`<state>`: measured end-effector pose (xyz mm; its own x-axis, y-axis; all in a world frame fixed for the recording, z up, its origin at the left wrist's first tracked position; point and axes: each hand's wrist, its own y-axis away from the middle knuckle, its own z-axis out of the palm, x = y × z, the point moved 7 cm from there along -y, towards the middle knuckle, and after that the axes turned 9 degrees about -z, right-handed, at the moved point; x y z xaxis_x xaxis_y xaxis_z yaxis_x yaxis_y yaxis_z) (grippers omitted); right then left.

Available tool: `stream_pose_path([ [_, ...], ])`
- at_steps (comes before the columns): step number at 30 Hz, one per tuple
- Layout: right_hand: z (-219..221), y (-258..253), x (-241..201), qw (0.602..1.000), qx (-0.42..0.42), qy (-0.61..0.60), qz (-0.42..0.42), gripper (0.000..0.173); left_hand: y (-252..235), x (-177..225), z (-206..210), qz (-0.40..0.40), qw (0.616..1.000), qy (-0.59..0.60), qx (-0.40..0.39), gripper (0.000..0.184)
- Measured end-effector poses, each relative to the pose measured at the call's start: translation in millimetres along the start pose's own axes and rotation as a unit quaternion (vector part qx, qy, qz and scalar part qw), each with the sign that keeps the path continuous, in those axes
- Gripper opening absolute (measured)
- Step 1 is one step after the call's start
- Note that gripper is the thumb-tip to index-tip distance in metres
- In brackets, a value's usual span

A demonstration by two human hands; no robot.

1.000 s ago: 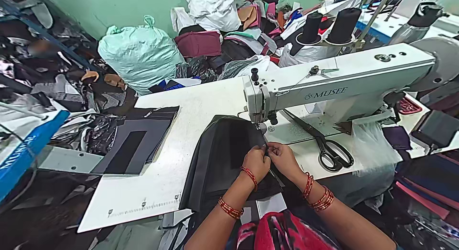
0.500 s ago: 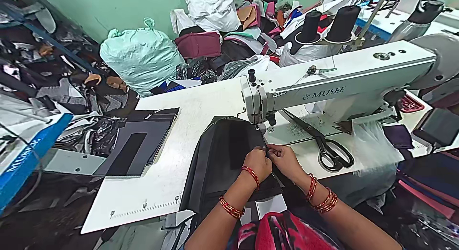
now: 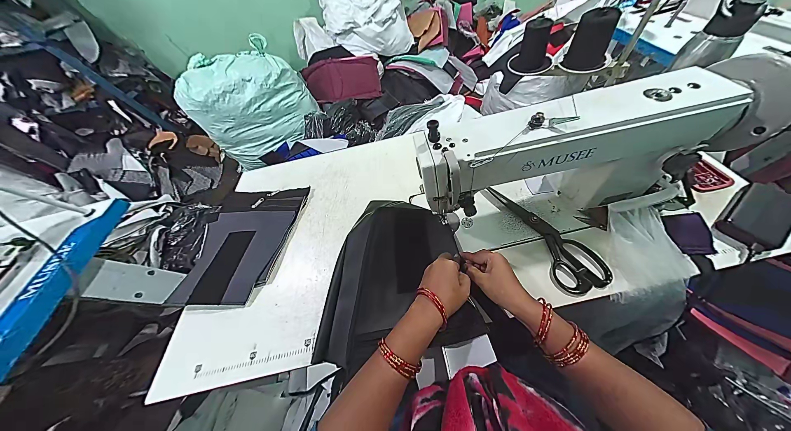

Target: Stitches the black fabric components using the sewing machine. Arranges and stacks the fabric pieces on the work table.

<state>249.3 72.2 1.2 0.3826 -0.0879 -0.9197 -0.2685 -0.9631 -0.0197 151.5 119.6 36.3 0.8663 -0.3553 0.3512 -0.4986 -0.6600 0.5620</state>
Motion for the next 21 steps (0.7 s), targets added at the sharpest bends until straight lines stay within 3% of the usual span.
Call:
stream_pose_path([
  [10, 5, 2, -13, 0.993, -0.067, 0.087, -0.032, 0.032, 13, -3, 16, 0.038, 0.999, -0.007, 0.000, 0.041],
  [14, 9, 4, -19, 0.987, -0.072, 0.133, -0.047, 0.033, 18, -11, 26, 0.062, 0.993, -0.047, 0.087, 0.043],
  [17, 17, 7, -21, 0.976, -0.062, 0.188, -0.086, 0.033, 21, -18, 27, 0.132, 0.977, -0.048, 0.161, 0.039],
  [21, 30, 14, -22, 0.951, -0.045, 0.274, -0.136, 0.028, 21, -24, 5, 0.182, 0.969, -0.005, 0.170, 0.035],
])
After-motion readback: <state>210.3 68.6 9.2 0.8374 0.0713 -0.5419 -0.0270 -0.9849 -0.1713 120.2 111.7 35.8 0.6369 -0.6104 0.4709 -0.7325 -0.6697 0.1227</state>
